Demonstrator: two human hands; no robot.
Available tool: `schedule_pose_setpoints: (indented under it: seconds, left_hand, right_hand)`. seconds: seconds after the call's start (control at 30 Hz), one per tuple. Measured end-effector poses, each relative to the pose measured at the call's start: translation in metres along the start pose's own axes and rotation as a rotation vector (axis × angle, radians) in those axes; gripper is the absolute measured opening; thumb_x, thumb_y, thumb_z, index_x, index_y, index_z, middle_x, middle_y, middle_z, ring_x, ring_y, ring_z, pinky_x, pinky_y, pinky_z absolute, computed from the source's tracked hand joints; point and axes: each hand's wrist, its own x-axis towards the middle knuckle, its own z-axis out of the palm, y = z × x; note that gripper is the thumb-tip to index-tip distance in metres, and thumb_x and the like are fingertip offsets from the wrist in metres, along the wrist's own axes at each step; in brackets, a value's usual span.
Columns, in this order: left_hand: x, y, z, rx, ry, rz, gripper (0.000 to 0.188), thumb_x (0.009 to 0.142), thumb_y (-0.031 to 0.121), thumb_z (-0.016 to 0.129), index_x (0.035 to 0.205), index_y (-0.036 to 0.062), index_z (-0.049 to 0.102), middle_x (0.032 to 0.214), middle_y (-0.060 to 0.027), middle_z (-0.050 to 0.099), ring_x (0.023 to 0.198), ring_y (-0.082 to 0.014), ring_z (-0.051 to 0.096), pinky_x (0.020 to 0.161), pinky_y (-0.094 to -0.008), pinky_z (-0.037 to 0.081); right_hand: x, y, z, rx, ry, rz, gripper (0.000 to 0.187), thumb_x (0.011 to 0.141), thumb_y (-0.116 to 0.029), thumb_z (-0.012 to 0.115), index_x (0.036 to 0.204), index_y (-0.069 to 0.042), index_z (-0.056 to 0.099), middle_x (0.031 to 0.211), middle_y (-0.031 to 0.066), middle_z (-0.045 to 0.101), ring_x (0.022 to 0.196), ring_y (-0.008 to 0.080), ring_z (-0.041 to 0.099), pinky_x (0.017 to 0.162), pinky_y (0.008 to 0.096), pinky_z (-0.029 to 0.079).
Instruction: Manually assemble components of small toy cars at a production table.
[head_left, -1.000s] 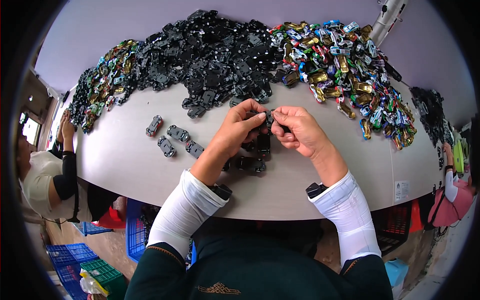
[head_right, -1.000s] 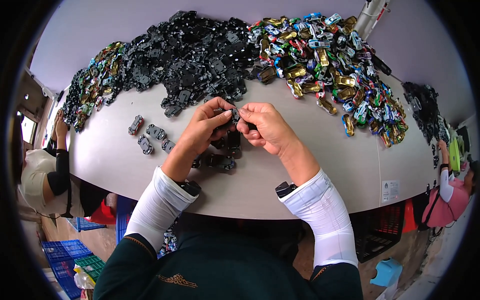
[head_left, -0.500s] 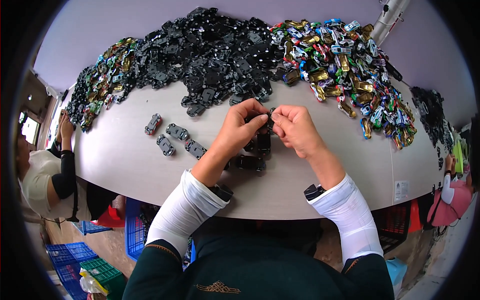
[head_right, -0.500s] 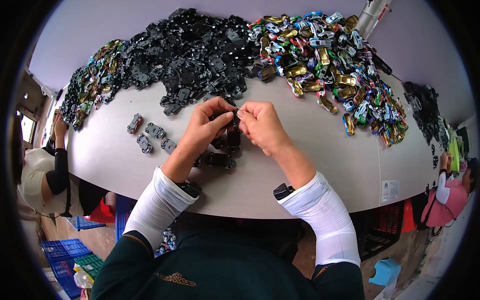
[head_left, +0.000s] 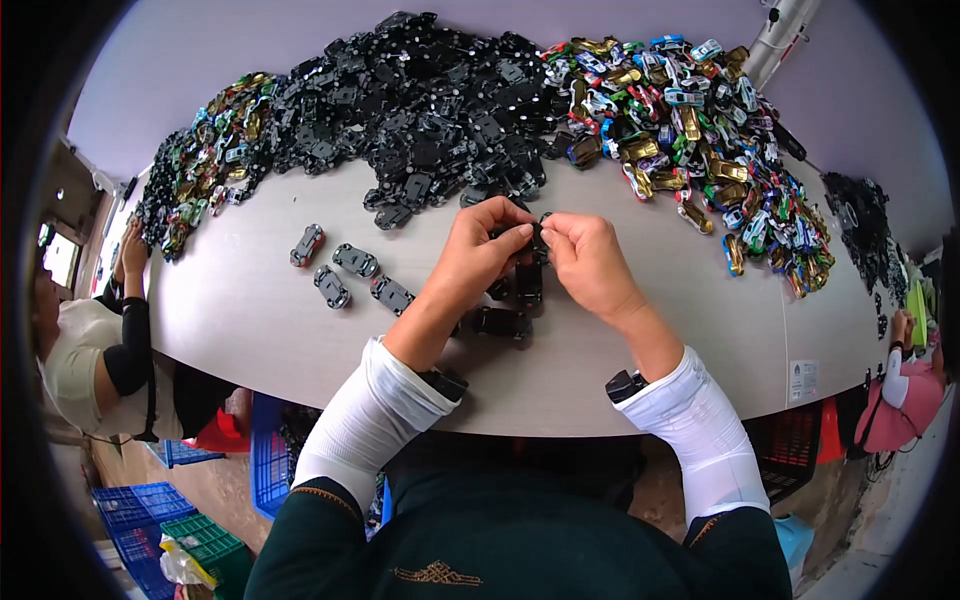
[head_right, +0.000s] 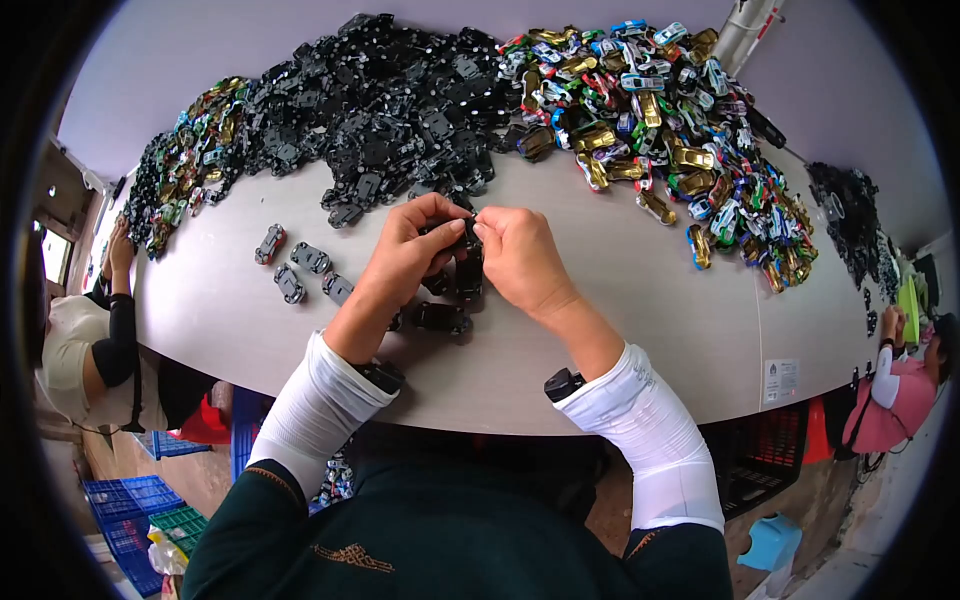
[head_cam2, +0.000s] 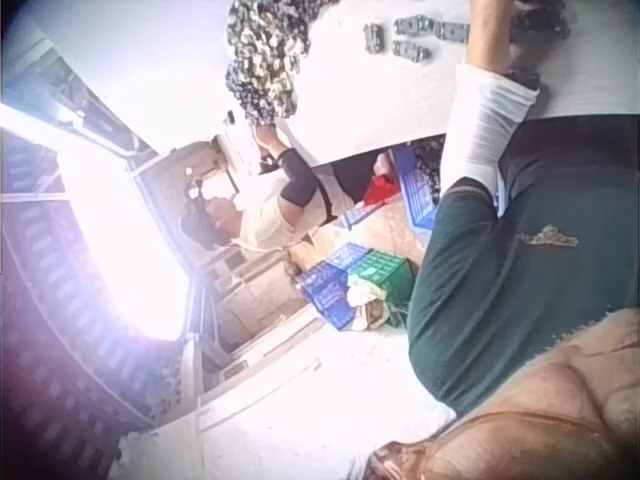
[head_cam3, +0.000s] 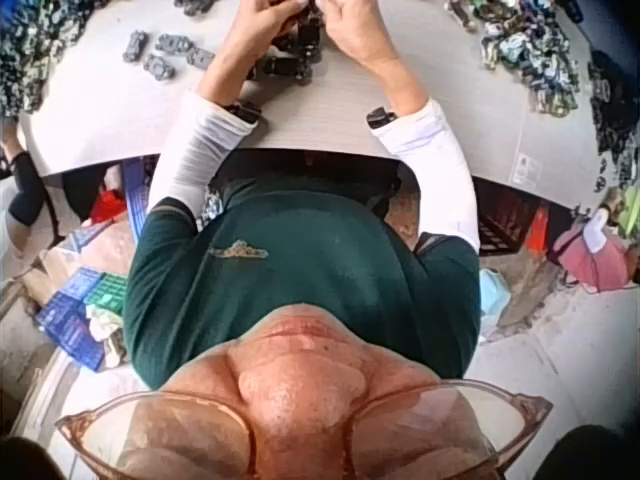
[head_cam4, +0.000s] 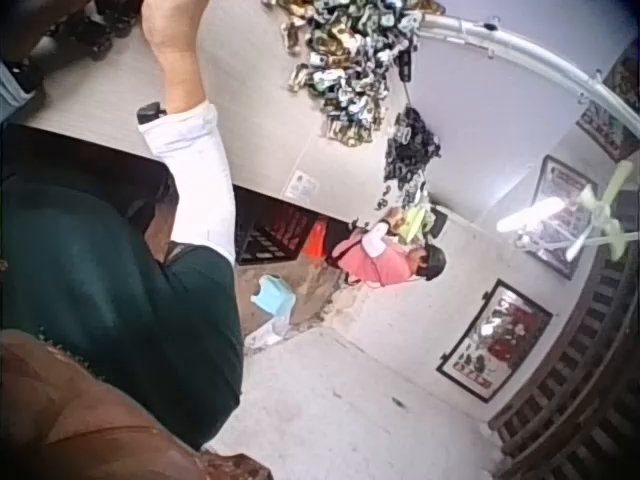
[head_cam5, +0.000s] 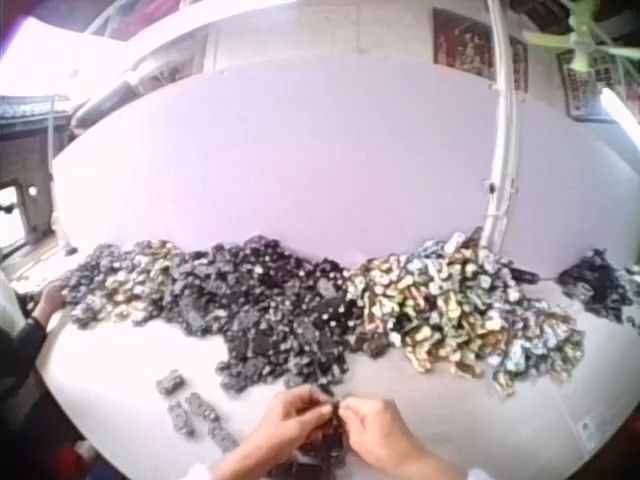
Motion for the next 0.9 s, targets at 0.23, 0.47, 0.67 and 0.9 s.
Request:
schedule_pose_setpoints:
  seconds: [0.23,0.47,0.67,0.9]
  left_hand:
    - [0.001,0.007,0.001,-0.008,0.017,-0.064,0.012,0.09,0.012,0.059,0.093,0.0009,0.06,0.076,-0.0024,0.062,0.058,-0.0034,0.051,0.046,-0.0164,0.034]
    - [0.008,-0.001,-0.003,-0.004,0.05,0.068,0.03,0.086,0.013,0.066,0.112,0.0017,0.057,0.072,0.0003,0.058,0.056,-0.0042,0.049,0.048,-0.0194,0.036]
    - [0.013,-0.005,-0.01,-0.189,0.144,0.106,0.029,0.089,0.014,0.065,0.112,0.0,0.054,0.085,-0.0041,0.064,0.073,-0.0076,0.06,0.059,-0.019,0.046]
    - [0.004,0.0,-0.001,0.119,-0.016,0.021,0.024,0.097,0.02,0.052,0.115,0.0039,0.05,0.093,-0.0071,0.066,0.068,-0.0048,0.054,0.053,-0.0169,0.041]
  right_hand:
    - [0.007,-0.005,-0.022,0.735,-0.193,0.549,0.019,0.095,-0.012,0.053,0.081,0.0,0.059,0.057,0.0024,0.052,0.042,0.0059,0.042,0.036,0.0236,0.029]
    - [0.005,0.0,-0.014,0.558,-0.183,0.427,0.013,0.096,-0.011,0.051,0.089,-0.003,0.058,0.061,0.0005,0.053,0.042,0.0015,0.038,0.035,0.0173,0.025]
    - [0.007,0.003,-0.021,0.684,-0.167,0.331,0.011,0.095,-0.012,0.053,0.098,-0.003,0.06,0.071,0.0013,0.058,0.049,0.0024,0.046,0.039,0.017,0.034]
    - [0.01,-0.006,-0.033,0.846,-0.185,0.461,0.013,0.095,-0.011,0.052,0.095,0.001,0.058,0.068,0.0001,0.053,0.046,0.0017,0.04,0.036,0.0172,0.03]
